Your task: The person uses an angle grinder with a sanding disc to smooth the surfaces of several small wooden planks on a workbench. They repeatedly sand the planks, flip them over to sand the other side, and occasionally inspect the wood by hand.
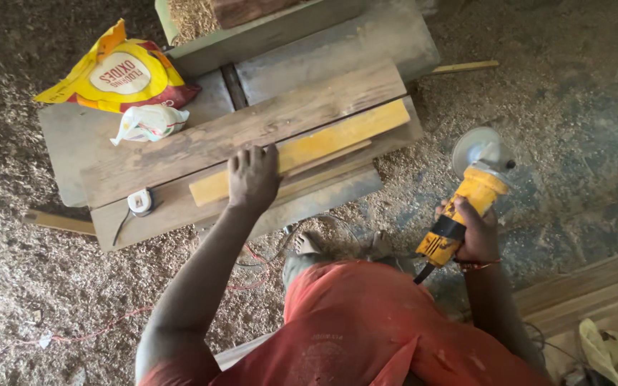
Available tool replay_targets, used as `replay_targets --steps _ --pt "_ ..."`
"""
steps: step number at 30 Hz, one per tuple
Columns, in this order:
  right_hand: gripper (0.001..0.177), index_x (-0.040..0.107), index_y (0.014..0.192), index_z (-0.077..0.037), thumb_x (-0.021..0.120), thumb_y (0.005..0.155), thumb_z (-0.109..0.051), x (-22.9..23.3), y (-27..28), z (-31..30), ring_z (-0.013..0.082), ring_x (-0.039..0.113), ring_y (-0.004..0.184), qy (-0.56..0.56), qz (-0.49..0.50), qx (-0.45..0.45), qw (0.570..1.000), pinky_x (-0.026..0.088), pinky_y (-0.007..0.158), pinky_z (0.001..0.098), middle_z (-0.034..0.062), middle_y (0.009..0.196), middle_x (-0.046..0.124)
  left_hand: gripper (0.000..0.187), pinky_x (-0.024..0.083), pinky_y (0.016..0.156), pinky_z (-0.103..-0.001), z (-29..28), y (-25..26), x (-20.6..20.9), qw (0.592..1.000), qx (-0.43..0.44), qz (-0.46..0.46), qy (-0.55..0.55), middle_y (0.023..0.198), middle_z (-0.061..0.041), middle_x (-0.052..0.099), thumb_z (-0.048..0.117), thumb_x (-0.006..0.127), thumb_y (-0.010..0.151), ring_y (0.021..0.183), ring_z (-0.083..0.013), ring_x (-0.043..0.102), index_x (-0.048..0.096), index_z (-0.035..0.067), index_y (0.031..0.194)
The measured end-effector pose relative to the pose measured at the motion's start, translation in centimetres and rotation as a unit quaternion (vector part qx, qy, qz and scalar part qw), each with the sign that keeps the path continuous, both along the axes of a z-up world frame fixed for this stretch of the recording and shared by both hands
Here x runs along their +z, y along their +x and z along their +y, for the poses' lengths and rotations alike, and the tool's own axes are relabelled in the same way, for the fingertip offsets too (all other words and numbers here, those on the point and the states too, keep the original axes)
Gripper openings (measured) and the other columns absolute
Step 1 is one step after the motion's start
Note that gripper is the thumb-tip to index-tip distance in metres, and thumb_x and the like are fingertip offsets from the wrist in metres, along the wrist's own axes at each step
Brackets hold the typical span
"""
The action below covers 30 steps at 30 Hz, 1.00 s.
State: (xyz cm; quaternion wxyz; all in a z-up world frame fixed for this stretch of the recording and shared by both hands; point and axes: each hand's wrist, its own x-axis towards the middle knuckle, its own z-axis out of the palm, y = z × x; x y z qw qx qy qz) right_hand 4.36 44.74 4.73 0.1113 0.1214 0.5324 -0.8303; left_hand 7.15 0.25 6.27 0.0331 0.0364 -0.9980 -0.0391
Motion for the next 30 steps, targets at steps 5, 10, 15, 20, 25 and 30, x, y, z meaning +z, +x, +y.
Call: replay_targets --steps 5,10,15,20,25,30 --pt "0.027 0.056 0.117 -0.004 0.07 0.098 -0.017 -0.8 0.5 -2.5 0.0231 0.07 0.085 -0.046 -0.011 0.019 0.999 0.06 0.074 0.0386 0.0109 0.097 0.067 0.06 0.043 0.095 -0.055 1.4 0.3 0.0 0.997 0.07 0.007 0.031 0.117 -0.017 0.058 0.042 0.083 0.081 0.112 -0.0373 0.055 0.054 0.007 0.12" --pt "0.027 0.056 0.118 -0.003 0.071 0.099 -0.017 -0.6 -0.5 -3.5 0.0229 0.07 0.089 -0.072 -0.014 0.057 0.996 0.06 0.078 0.0384 0.0108 0.101 0.068 0.07 0.044 0.088 -0.054 3.7 1.4 0.7 0.985 0.15 0.034 0.076 0.113 -0.022 0.058 0.043 0.08 0.08 0.108 -0.0402 0.056 0.052 0.0 0.129" --pt "0.028 0.057 0.118 -0.004 0.07 0.098 -0.019 -0.6 -1.4 -2.3 0.0229 0.07 0.087 -0.05 -0.02 0.096 0.994 0.06 0.077 0.0391 0.0101 0.1 0.069 0.063 0.051 0.093 -0.05 2.8 5.6 1.8 0.959 0.224 -0.1 0.138 0.112 -0.023 0.065 0.05 0.073 0.09 0.107 -0.04 0.065 0.053 -0.001 0.12" --pt "0.029 0.057 0.119 -0.004 0.07 0.097 -0.019 -0.1 -2.5 -0.8 0.0225 0.071 0.088 -0.042 -0.021 0.112 0.993 0.061 0.077 0.0393 0.0099 0.099 0.069 0.068 0.055 0.092 -0.049 3.6 5.8 -1.6 0.906 0.264 -0.183 0.277 0.115 -0.029 0.065 0.056 0.065 0.095 0.106 -0.041 0.067 0.054 -0.007 0.12" --pt "0.028 0.056 0.117 -0.006 0.07 0.096 -0.018 0.9 -3.9 1.0 0.0225 0.071 0.086 -0.031 -0.014 0.121 0.992 0.061 0.076 0.0391 0.0093 0.097 0.068 0.064 0.052 0.095 -0.047 8.6 6.4 -6.6 0.699 0.279 -0.127 0.647 0.122 -0.025 0.067 0.054 0.044 0.107 0.108 -0.0317 0.065 0.059 -0.004 0.13" --pt "0.027 0.058 0.117 -0.004 0.071 0.098 -0.018 1.7 -5.0 2.8 0.0227 0.069 0.082 -0.028 0.008 0.161 0.987 0.059 0.073 0.038 0.0112 0.096 0.068 0.048 0.055 0.076 -0.045 11.9 4.4 -2.4 0.461 0.236 -0.083 0.852 0.114 -0.023 0.073 0.035 0.046 0.101 0.097 -0.0316 0.072 0.061 -0.003 0.126"
